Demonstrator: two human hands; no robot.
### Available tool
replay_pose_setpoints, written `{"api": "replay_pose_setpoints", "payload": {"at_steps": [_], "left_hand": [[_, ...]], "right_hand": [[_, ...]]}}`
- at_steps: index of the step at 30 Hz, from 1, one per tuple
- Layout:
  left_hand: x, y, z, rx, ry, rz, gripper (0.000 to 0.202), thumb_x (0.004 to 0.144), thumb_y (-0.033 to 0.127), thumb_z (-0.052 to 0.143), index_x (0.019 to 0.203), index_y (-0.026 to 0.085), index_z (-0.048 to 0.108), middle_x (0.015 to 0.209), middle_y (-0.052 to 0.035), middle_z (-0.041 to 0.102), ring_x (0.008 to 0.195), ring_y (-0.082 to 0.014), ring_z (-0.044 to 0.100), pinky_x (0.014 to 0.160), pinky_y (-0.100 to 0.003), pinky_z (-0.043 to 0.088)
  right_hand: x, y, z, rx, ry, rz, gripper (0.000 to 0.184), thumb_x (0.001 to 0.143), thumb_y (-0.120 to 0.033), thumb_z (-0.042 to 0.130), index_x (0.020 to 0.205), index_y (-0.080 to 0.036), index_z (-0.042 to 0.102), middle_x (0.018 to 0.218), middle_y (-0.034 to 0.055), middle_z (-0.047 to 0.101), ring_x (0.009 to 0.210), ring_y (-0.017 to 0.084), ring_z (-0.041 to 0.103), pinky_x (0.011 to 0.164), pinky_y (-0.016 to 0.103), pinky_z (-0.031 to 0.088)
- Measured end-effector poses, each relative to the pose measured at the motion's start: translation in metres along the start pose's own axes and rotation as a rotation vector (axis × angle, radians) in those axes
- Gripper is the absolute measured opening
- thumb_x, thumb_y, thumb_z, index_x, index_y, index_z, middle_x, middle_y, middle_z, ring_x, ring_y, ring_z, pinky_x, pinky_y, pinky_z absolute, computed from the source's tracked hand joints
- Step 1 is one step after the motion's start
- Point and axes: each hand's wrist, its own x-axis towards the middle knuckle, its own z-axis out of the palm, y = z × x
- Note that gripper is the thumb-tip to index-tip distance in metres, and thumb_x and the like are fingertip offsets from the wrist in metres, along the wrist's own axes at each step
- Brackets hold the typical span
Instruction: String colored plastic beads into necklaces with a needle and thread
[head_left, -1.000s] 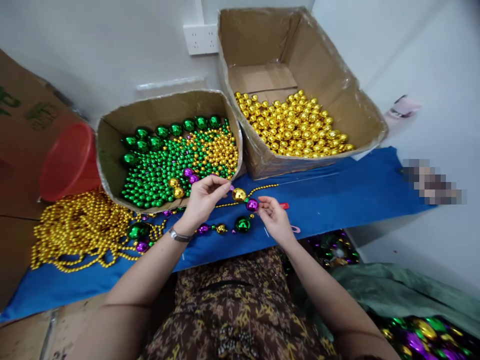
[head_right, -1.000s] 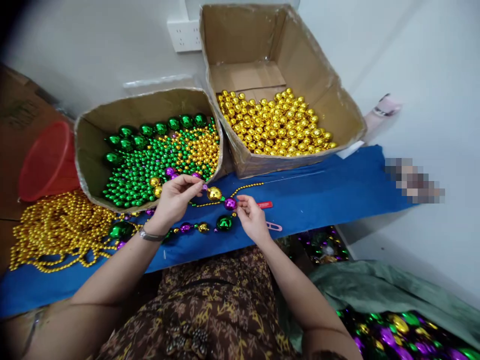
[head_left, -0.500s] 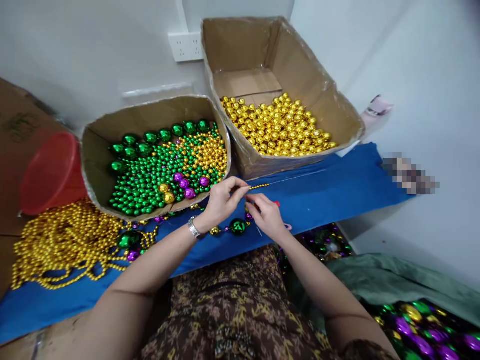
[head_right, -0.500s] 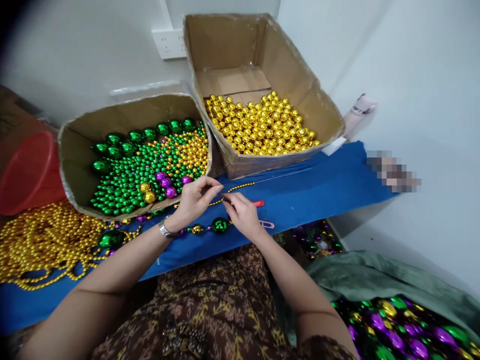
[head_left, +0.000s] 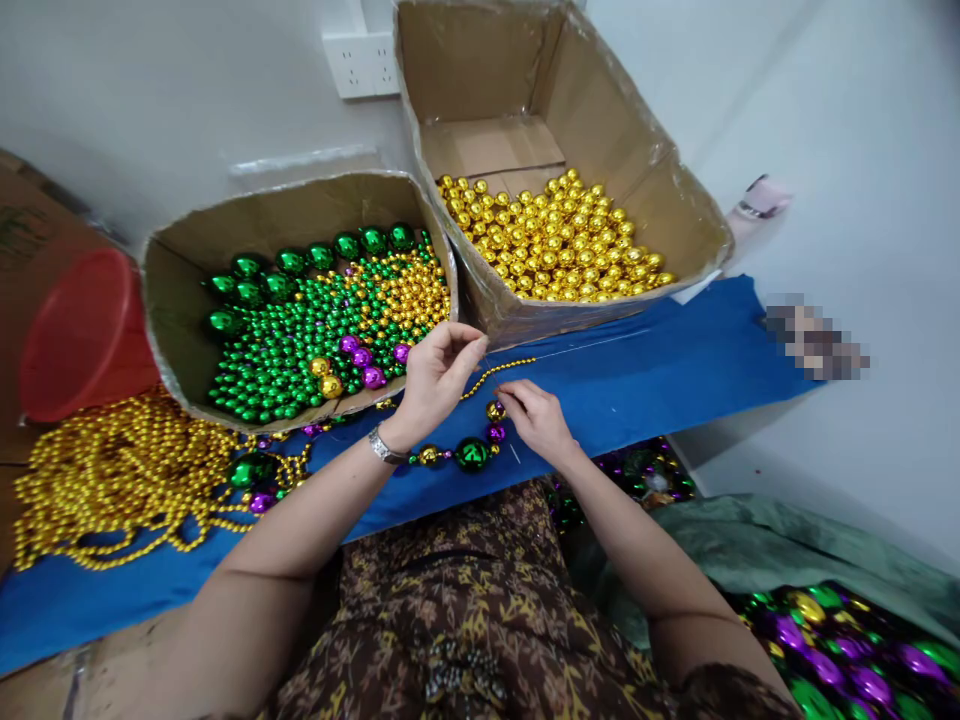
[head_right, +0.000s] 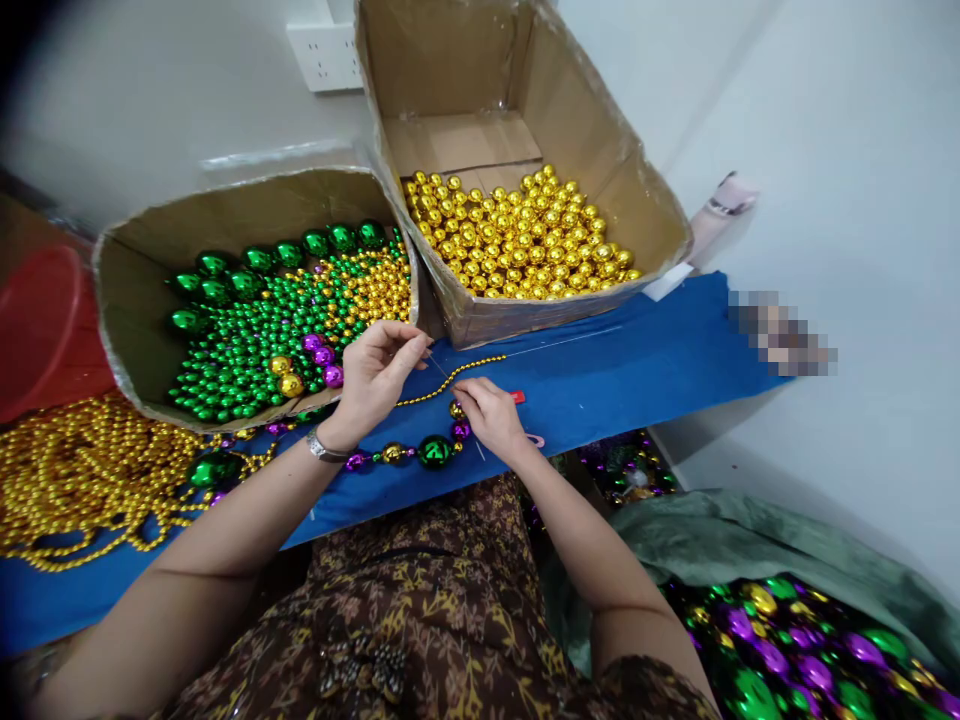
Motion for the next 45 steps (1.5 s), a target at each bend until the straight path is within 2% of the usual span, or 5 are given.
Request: {"api": "replay_pose_setpoints", "payload": {"at_steps": [6,10,23,34,45], "left_hand": [[-0.074,-0.036,0.010,0.492,-0.493,0.090,0.065,0.083,0.043,0.063,0.137,0.017,0.039,0.125,-0.0165,0.056,0.115,-0.0289,0.055,0.094,-0.045,0.048],[-0.106,-0.052,0.004,0.766,-0.725,0.091,0.041,0.085,0.038,0.061,0.120,0.017,0.054,0.110,-0.0135,0.061,0.101,-0.0286,0.059,0.085,-0.043,0.050],[-0.107,-0.073,-0.067,0.923,-0.538,0.096,0.032,0.085,0.025,0.057,0.117,0.018,0.056,0.118,-0.0136,0.057,0.104,-0.0295,0.054,0.083,-0.043,0.051],[-0.103,-0.080,-0.065,0.934,-0.579,0.112,0.034,0.084,0.018,0.053,0.117,0.020,0.058,0.120,-0.0138,0.057,0.107,-0.0307,0.053,0.083,-0.045,0.052],[-0.145,-0.039,-0.083,0.920,-0.498,0.129,0.052,0.091,0.033,0.052,0.137,0.014,0.043,0.140,-0.0190,0.046,0.131,-0.0334,0.040,0.107,-0.050,0.038]], "right_hand": [[-0.009,0.008,-0.003,0.063,0.100,0.132,0.026,0.095,-0.039,0.043,0.099,-0.024,0.063,0.095,0.0062,0.067,0.083,0.019,0.065,0.074,0.031,0.053],[-0.011,0.018,-0.014,0.158,0.176,0.220,0.026,0.093,-0.042,0.046,0.100,-0.022,0.063,0.085,0.0029,0.065,0.065,0.013,0.061,0.060,0.026,0.050],[-0.008,0.051,-0.033,0.673,0.682,0.435,0.037,0.078,-0.055,0.064,0.087,-0.021,0.052,0.066,-0.0086,0.048,0.045,0.003,0.043,0.045,0.015,0.036],[0.003,0.040,-0.065,0.607,0.911,0.368,0.038,0.078,-0.055,0.064,0.088,-0.021,0.051,0.069,-0.0087,0.051,0.046,0.001,0.046,0.046,0.014,0.039],[0.011,-0.013,-0.065,0.610,0.835,0.213,0.044,0.065,-0.054,0.079,0.078,-0.019,0.054,0.061,-0.0063,0.052,0.040,0.005,0.045,0.039,0.021,0.039]]}}
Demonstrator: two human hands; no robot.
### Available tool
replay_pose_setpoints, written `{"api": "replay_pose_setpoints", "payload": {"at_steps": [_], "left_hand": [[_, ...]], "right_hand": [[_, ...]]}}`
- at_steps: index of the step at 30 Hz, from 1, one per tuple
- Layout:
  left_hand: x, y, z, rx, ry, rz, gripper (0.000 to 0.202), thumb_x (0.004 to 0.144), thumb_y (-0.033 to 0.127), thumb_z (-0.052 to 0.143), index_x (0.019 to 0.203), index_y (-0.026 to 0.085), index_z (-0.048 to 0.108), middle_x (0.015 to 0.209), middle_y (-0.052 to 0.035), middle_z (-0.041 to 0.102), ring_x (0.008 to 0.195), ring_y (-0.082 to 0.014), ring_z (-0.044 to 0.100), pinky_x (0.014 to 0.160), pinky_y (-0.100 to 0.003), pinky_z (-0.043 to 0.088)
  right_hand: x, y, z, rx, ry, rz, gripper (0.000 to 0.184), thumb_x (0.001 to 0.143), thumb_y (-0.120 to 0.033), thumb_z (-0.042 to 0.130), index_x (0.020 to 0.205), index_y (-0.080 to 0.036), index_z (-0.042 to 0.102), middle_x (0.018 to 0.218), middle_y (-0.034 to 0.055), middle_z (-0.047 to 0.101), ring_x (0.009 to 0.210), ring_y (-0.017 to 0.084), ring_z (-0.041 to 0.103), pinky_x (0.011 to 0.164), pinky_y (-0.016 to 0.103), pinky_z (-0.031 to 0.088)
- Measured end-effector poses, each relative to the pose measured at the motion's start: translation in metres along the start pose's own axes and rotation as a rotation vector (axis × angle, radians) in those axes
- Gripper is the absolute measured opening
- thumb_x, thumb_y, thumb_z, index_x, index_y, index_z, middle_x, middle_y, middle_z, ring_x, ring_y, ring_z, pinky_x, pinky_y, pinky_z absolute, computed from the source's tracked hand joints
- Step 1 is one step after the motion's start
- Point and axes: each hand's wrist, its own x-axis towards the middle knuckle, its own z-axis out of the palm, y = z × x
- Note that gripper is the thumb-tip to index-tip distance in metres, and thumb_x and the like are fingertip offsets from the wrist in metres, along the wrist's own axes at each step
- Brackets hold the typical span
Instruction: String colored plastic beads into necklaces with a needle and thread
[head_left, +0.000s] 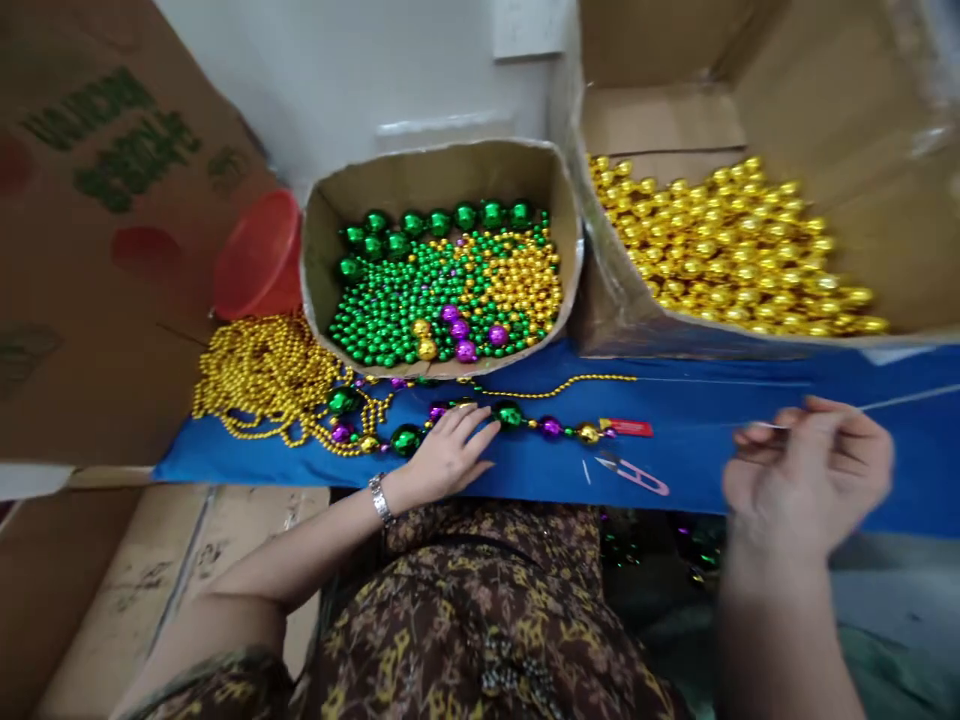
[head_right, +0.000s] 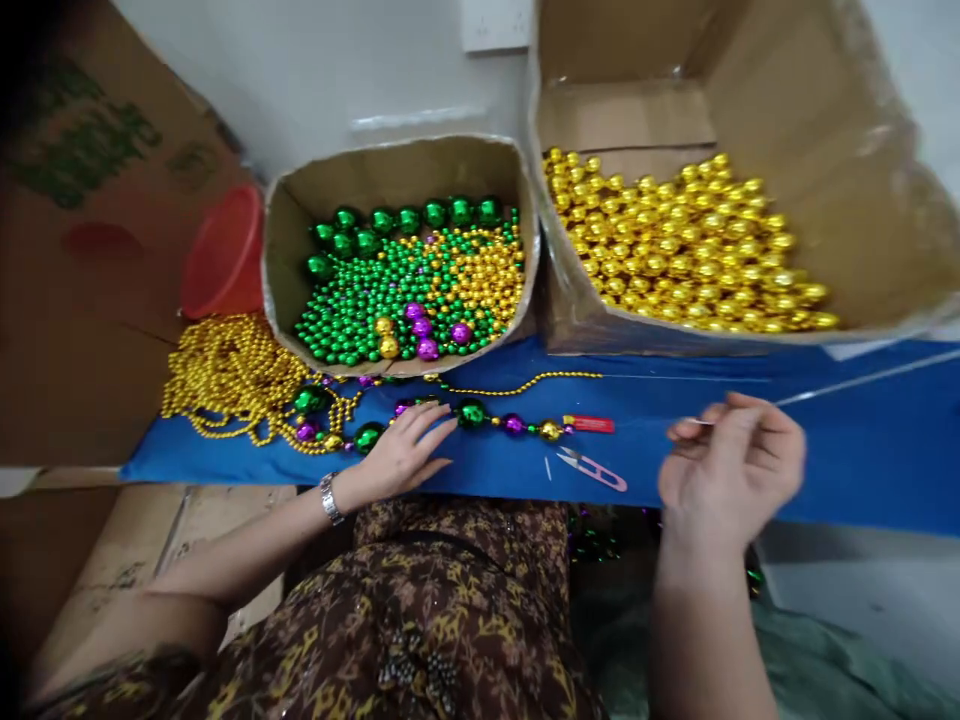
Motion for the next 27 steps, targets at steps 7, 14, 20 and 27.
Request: {"api": "replay_pose_setpoints", "payload": {"at_steps": [7,14,20,27], "left_hand": [[-0.083,-0.033,-0.006,0.160,-0.029,-0.296,0.060,0.090,0.030,0.052,0.143,0.012,0.035,0.137,-0.0225,0.049,0.130,-0.0355,0.042,0.106,-0.053,0.037],[-0.098,-0.074,-0.021,0.284,-0.191,-0.299,0.052,0.084,0.013,0.046,0.136,0.018,0.049,0.122,-0.0193,0.060,0.115,-0.0341,0.054,0.101,-0.055,0.038],[-0.108,-0.095,-0.041,0.391,-0.172,-0.330,0.051,0.085,0.009,0.041,0.130,0.029,0.055,0.122,-0.0149,0.059,0.120,-0.0335,0.049,0.103,-0.056,0.033],[-0.110,-0.086,-0.042,0.371,-0.198,-0.337,0.065,0.082,0.009,0.046,0.145,0.023,0.039,0.140,-0.0195,0.048,0.129,-0.0386,0.042,0.104,-0.061,0.032]], "right_hand": [[0.011,0.005,0.002,-0.033,0.040,-0.053,0.043,0.064,-0.056,0.077,0.074,-0.022,0.052,0.058,-0.0061,0.049,0.040,0.006,0.041,0.036,0.022,0.036],[0.015,-0.003,0.002,-0.032,0.018,-0.129,0.041,0.069,-0.055,0.074,0.080,-0.020,0.055,0.060,-0.0068,0.052,0.040,0.005,0.044,0.037,0.022,0.039],[0.006,-0.002,0.003,-0.045,-0.009,-0.126,0.039,0.072,-0.052,0.073,0.083,-0.018,0.057,0.061,-0.0065,0.053,0.039,0.005,0.046,0.038,0.021,0.043],[-0.008,0.002,0.009,-0.125,-0.052,-0.062,0.044,0.071,-0.056,0.072,0.082,-0.016,0.059,0.061,-0.0068,0.055,0.040,0.005,0.052,0.039,0.019,0.045]]}}
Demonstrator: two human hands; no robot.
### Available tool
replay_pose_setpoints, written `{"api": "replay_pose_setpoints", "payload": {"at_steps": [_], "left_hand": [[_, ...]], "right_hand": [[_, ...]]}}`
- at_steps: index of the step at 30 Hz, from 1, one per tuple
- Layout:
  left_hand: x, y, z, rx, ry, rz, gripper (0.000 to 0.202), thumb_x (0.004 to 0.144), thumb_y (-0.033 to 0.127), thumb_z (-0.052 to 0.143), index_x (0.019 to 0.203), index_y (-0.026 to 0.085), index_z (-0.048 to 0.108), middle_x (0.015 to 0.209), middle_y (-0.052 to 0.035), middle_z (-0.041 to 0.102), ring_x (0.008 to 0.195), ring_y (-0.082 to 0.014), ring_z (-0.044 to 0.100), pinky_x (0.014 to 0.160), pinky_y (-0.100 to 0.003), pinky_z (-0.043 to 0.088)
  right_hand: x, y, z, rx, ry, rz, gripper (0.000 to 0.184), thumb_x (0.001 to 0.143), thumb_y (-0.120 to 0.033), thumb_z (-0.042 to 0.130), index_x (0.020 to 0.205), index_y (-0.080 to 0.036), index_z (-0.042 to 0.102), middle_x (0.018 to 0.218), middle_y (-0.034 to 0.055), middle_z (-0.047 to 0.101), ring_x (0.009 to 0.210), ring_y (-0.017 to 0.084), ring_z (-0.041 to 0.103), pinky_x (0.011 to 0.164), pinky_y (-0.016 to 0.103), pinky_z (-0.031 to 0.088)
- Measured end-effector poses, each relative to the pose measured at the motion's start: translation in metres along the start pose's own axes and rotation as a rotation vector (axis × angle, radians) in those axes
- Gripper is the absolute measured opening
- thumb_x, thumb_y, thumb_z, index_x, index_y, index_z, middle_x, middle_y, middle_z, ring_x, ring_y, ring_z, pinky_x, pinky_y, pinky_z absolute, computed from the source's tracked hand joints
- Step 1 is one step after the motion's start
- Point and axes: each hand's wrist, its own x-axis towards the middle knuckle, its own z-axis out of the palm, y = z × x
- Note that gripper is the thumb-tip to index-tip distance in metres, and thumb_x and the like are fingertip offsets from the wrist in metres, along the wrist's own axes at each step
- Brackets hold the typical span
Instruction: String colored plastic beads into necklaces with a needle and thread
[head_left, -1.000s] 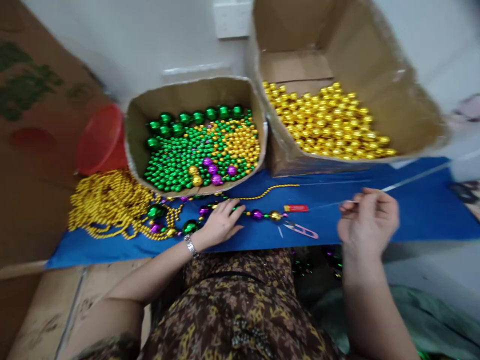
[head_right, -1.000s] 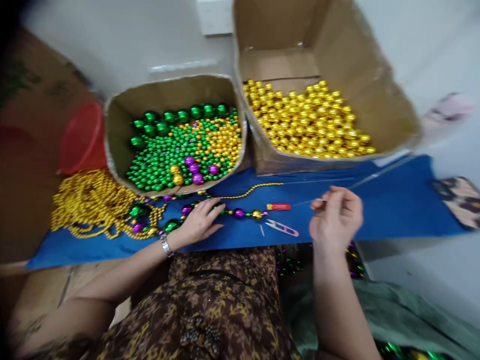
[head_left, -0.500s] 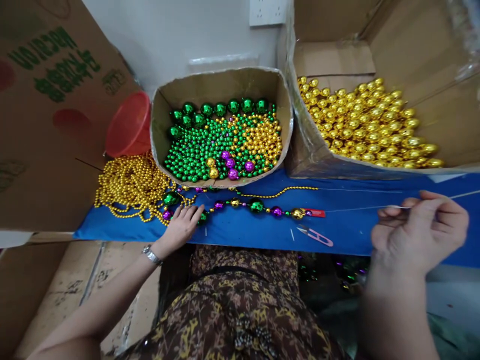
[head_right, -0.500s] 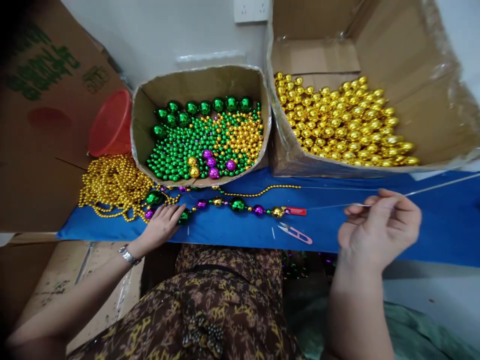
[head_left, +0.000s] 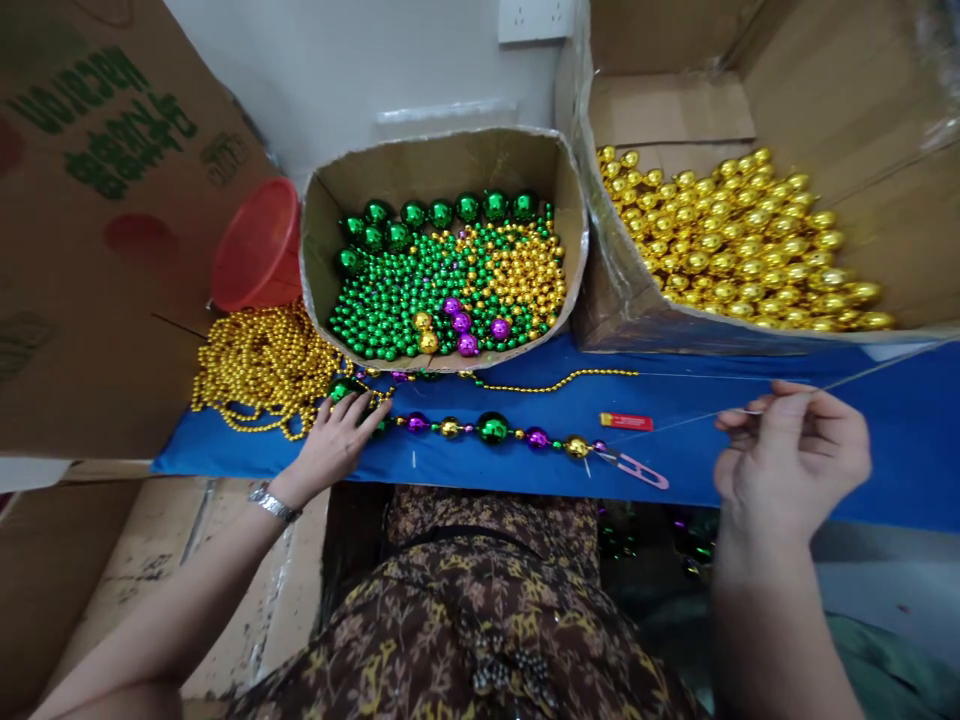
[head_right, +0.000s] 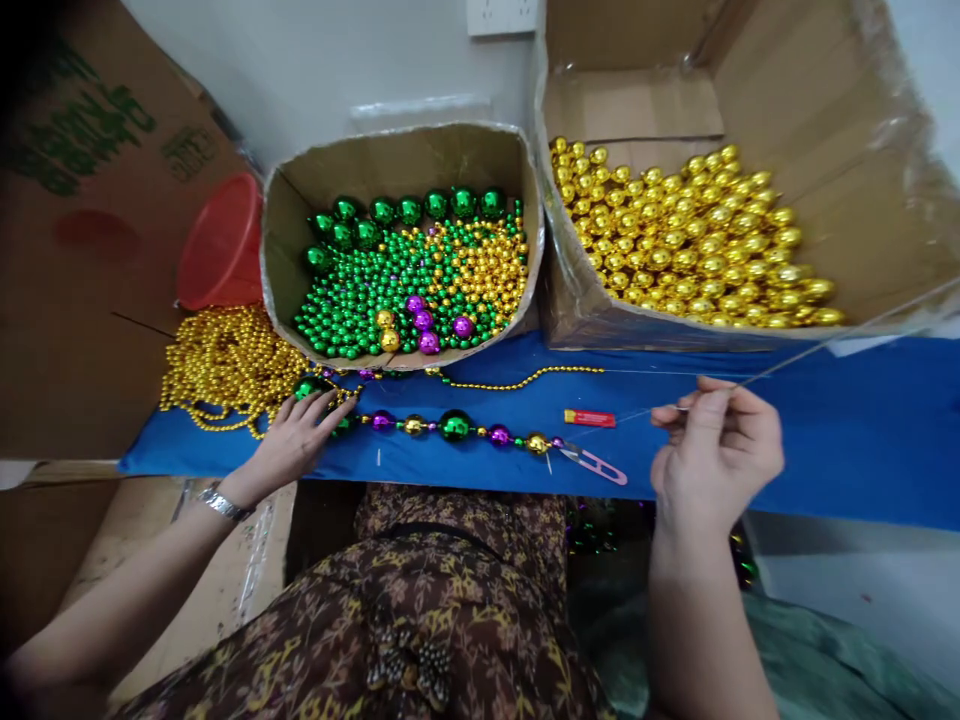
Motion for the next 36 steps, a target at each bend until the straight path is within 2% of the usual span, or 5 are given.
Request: {"api": "replay_pose_setpoints", "payload": {"at_steps": [5,11,20,28,36], "left_hand": [[-0.009,0.028,-0.007,-0.183,0.126,0.178,0.063,0.084,0.023,0.056,0.145,0.020,0.039,0.139,-0.0166,0.050,0.132,-0.0347,0.040,0.111,-0.058,0.028],[-0.012,0.077,0.003,-0.354,0.236,0.444,0.042,0.087,0.016,0.055,0.128,0.017,0.054,0.117,-0.0137,0.065,0.119,-0.0263,0.055,0.109,-0.052,0.038],[0.050,0.099,-0.031,-0.412,0.470,0.582,0.035,0.088,0.014,0.053,0.122,0.018,0.056,0.109,-0.0091,0.068,0.110,-0.0221,0.061,0.097,-0.043,0.052],[0.131,0.071,-0.077,-0.629,0.655,0.254,0.023,0.087,0.017,0.057,0.110,0.018,0.063,0.103,-0.0092,0.069,0.097,-0.0183,0.064,0.084,-0.035,0.055],[0.259,0.003,-0.080,-0.654,0.392,-0.371,0.025,0.087,0.023,0.052,0.105,0.012,0.065,0.097,-0.0087,0.071,0.086,-0.0177,0.067,0.078,-0.028,0.053]], "right_hand": [[-0.003,0.002,0.001,-0.013,-0.015,-0.053,0.043,0.072,-0.053,0.073,0.083,-0.014,0.060,0.062,-0.0056,0.057,0.039,0.006,0.053,0.038,0.019,0.045],[-0.009,-0.001,0.005,-0.007,-0.048,-0.082,0.037,0.076,-0.048,0.071,0.084,-0.013,0.061,0.064,-0.0044,0.058,0.042,0.007,0.056,0.040,0.020,0.046],[-0.030,-0.010,0.007,-0.101,-0.226,-0.016,0.024,0.086,-0.037,0.064,0.094,-0.015,0.065,0.068,-0.0021,0.062,0.054,0.009,0.062,0.056,0.023,0.051],[-0.048,-0.007,0.007,-0.231,-0.455,0.036,0.020,0.090,-0.036,0.058,0.098,-0.020,0.066,0.074,0.0006,0.066,0.063,0.012,0.067,0.062,0.025,0.055],[-0.050,0.008,0.003,-0.305,-0.629,-0.089,0.019,0.093,-0.032,0.053,0.102,-0.022,0.066,0.087,0.0044,0.068,0.068,0.014,0.069,0.060,0.025,0.055]]}}
